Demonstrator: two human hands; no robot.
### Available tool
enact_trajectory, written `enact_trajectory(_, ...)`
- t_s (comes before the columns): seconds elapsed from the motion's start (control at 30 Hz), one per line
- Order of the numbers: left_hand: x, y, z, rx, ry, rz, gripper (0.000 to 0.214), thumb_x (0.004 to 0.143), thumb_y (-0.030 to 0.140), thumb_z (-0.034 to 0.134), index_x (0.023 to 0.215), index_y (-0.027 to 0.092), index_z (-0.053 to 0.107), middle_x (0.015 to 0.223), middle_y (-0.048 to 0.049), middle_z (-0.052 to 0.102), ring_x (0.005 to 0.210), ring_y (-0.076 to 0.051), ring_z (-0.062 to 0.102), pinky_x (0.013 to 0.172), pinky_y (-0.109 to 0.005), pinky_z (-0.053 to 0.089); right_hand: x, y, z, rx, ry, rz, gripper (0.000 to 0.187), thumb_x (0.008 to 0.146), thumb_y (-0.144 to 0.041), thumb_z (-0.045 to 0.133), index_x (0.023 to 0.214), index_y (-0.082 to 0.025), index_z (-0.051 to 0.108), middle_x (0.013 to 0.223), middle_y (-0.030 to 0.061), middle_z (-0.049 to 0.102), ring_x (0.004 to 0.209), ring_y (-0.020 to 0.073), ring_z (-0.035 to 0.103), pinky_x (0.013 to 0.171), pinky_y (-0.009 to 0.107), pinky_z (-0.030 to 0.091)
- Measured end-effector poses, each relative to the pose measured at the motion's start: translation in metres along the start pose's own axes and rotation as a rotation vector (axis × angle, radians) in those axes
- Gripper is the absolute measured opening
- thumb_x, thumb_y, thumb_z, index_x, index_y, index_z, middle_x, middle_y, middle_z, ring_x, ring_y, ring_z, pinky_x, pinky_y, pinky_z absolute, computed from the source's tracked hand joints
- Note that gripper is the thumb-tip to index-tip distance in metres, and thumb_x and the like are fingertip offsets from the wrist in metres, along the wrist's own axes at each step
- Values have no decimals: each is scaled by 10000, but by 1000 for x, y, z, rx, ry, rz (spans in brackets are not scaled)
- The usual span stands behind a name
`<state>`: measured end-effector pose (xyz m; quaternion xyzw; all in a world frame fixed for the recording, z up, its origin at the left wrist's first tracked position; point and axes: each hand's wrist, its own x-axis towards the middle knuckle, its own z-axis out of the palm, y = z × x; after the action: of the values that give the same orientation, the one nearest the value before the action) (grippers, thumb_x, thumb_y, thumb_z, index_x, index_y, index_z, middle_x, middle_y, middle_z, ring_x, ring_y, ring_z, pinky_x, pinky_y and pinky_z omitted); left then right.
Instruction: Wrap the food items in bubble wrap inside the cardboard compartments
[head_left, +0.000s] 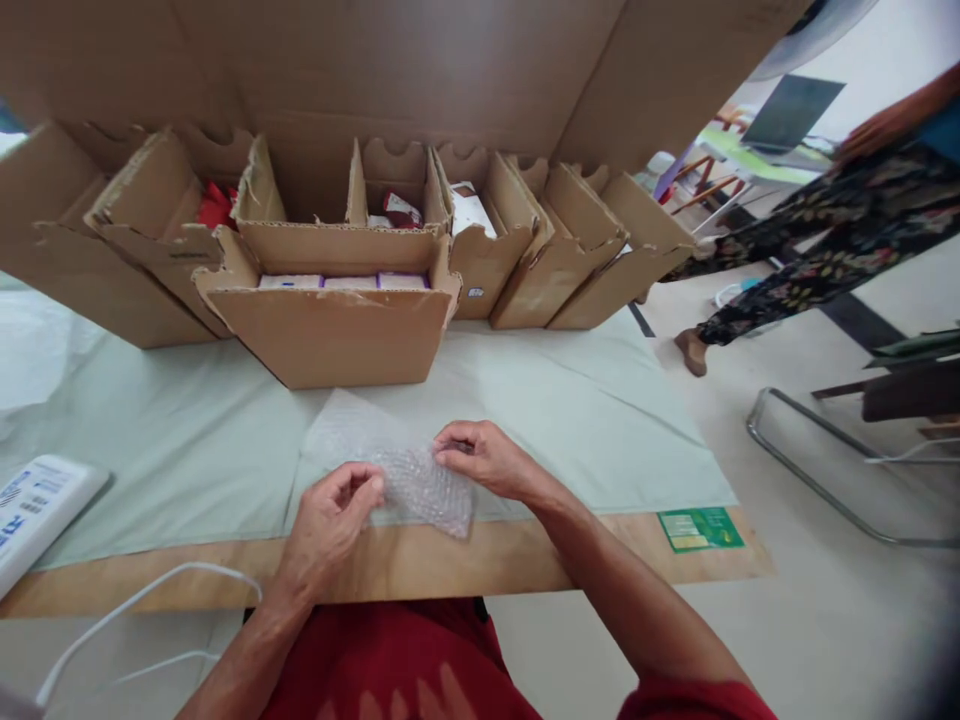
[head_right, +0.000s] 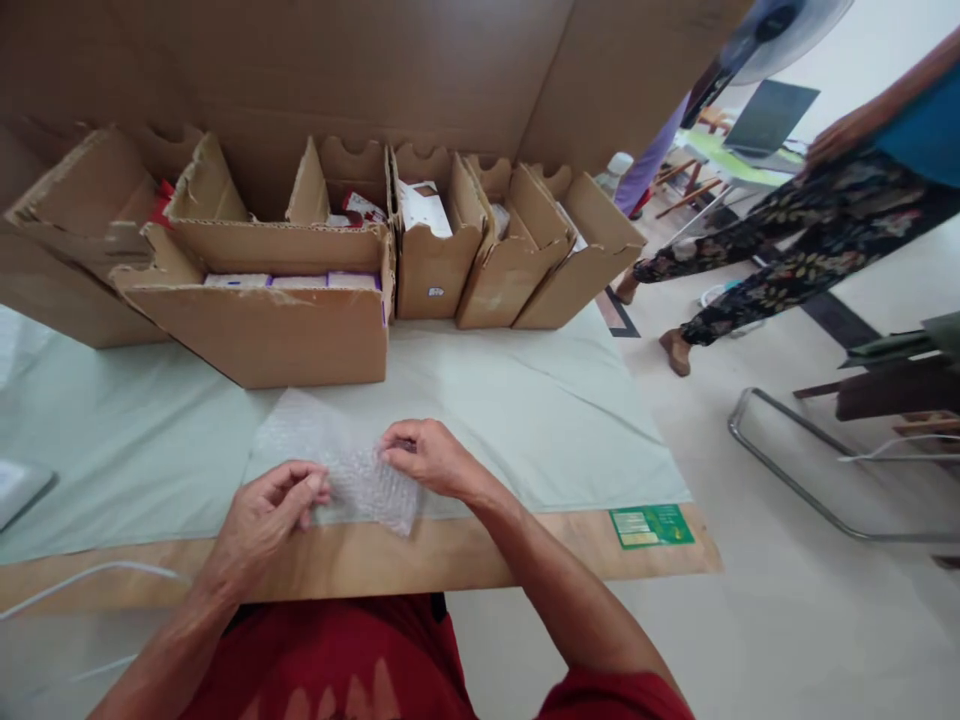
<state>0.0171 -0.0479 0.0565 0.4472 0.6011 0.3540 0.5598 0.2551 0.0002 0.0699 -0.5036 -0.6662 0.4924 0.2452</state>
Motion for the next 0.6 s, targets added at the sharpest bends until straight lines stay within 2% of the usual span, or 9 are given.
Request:
enact_trajectory(0.07, 1, 4, 1, -48, -81, -64, 471, 714, 630, 744, 758, 163, 709, 674, -56, 698, 556, -161, 620, 444, -232, 423, -1, -15, 10, -31, -16, -105, 38, 829, -165, 689, 794, -178, 694, 796, -11, 649, 729, 124, 571, 708, 240, 434)
enact_trajectory(0.13, 2, 4, -1, -112, -119, -90, 477, 725, 630, 744, 676, 162, 670, 605, -41, 661, 503, -142, 579, 414, -220, 386, -4, -27, 19, -104, -66, -185, 70, 831, -172, 727, 787, -189, 676, 824, -10, 637, 757, 126, 567, 727, 240, 424)
enact_trajectory(0.2, 2, 1, -3, -168, -98, -83, 427, 749, 562, 751, 633, 165, 643, 548, -6, 610, 451, -106, 504, 413, -214, 370, -6, -34, 24, -121, -133, -214, 139, 840, -243, 758, 775, -193, 645, 833, -9, 624, 759, 128, 552, 714, 239, 409)
enact_trajectory(0.3, -4, -5, -9, -248, -34, -68, 339, 743, 463, 748, 614, 175, 625, 555, 26, 564, 488, -99, 493, 450, -217, 417, 2, -33, 17, 30, -193, -161, 296, 856, -427, 745, 751, -192, 599, 776, -14, 589, 728, 131, 532, 680, 241, 405)
enact_trajectory(0.4, -17, -7, -12, -384, 74, -101, 307, 680, 454, 775, 648, 172, 660, 674, -5, 636, 638, -151, 605, 470, -232, 475, 25, -25, -3, 68, -56, -109, 297, 876, -444, 690, 756, -189, 596, 725, -22, 579, 697, 127, 519, 663, 241, 399)
enact_trajectory(0.5, -30, -6, -8, -558, 99, -254, 369, 580, 443, 866, 740, 140, 728, 822, -68, 730, 783, -225, 701, 467, -249, 507, 57, -20, -13, -252, 120, -67, 177, 866, -318, 694, 774, -182, 627, 733, -24, 628, 697, 126, 547, 656, 236, 384)
enact_trajectory(0.6, -38, -7, -2, -630, 1, -412, 462, 543, 472, 919, 811, 144, 733, 924, -104, 772, 877, -272, 747, 492, -252, 535, 80, -19, -4, -570, 169, -26, 103, 883, -277, 695, 835, -187, 686, 780, -4, 708, 733, 159, 620, 680, 258, 398)
